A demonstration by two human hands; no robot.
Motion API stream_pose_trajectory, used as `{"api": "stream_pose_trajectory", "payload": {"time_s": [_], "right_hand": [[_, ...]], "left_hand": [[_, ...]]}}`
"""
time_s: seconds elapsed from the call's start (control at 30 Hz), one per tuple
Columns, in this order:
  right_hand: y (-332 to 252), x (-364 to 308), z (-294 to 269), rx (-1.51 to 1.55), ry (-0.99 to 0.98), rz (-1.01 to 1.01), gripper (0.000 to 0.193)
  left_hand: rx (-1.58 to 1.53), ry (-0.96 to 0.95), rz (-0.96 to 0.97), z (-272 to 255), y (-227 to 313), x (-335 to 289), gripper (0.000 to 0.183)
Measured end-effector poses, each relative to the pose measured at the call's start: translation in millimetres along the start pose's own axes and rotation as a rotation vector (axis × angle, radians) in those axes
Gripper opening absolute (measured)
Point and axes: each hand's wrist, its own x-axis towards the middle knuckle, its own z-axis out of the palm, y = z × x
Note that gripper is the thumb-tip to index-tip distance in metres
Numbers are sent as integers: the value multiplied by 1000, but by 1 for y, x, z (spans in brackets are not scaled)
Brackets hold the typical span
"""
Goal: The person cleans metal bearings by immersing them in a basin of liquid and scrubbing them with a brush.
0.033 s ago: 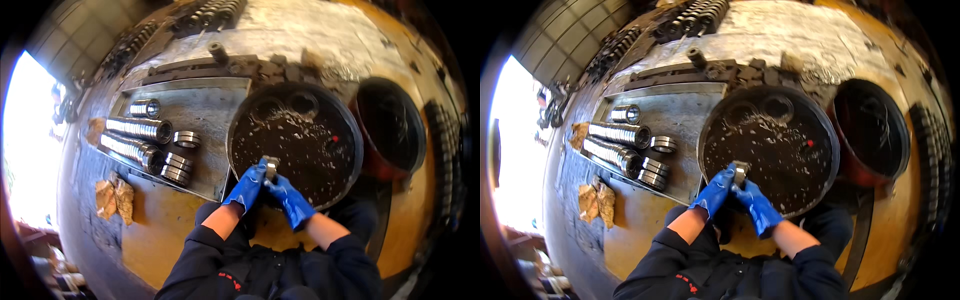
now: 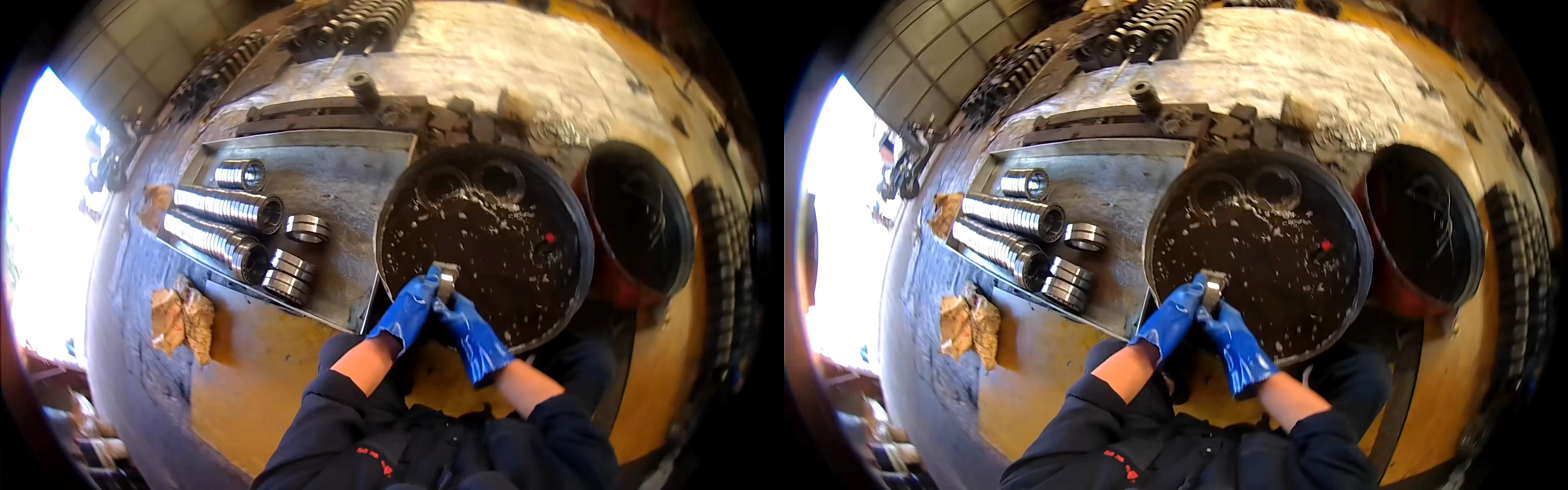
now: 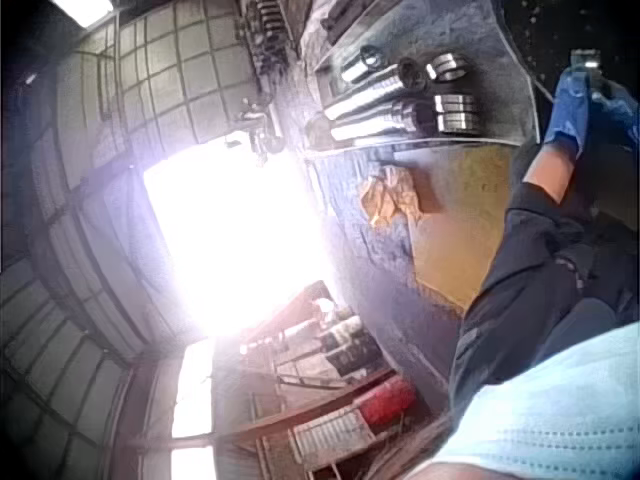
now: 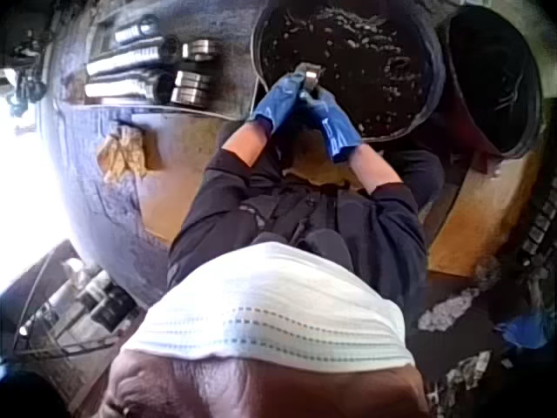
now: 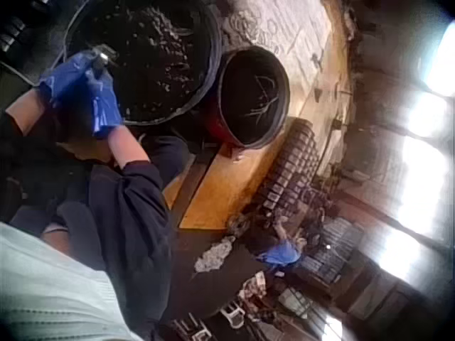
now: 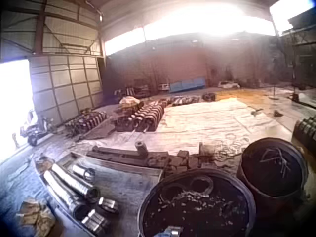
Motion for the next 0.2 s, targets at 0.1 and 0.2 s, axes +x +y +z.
{"api": "stream_pose_trajectory", "payload": {"time_s": [0.1,0.2], "right_hand": [[6,0,45,-333,79,68,53],[-4,6,63,-215,136,176,72]], "left_hand": [[73,59,49,-30,-33,-23,70],[709,127,369,-47,-70,3,63]]}}
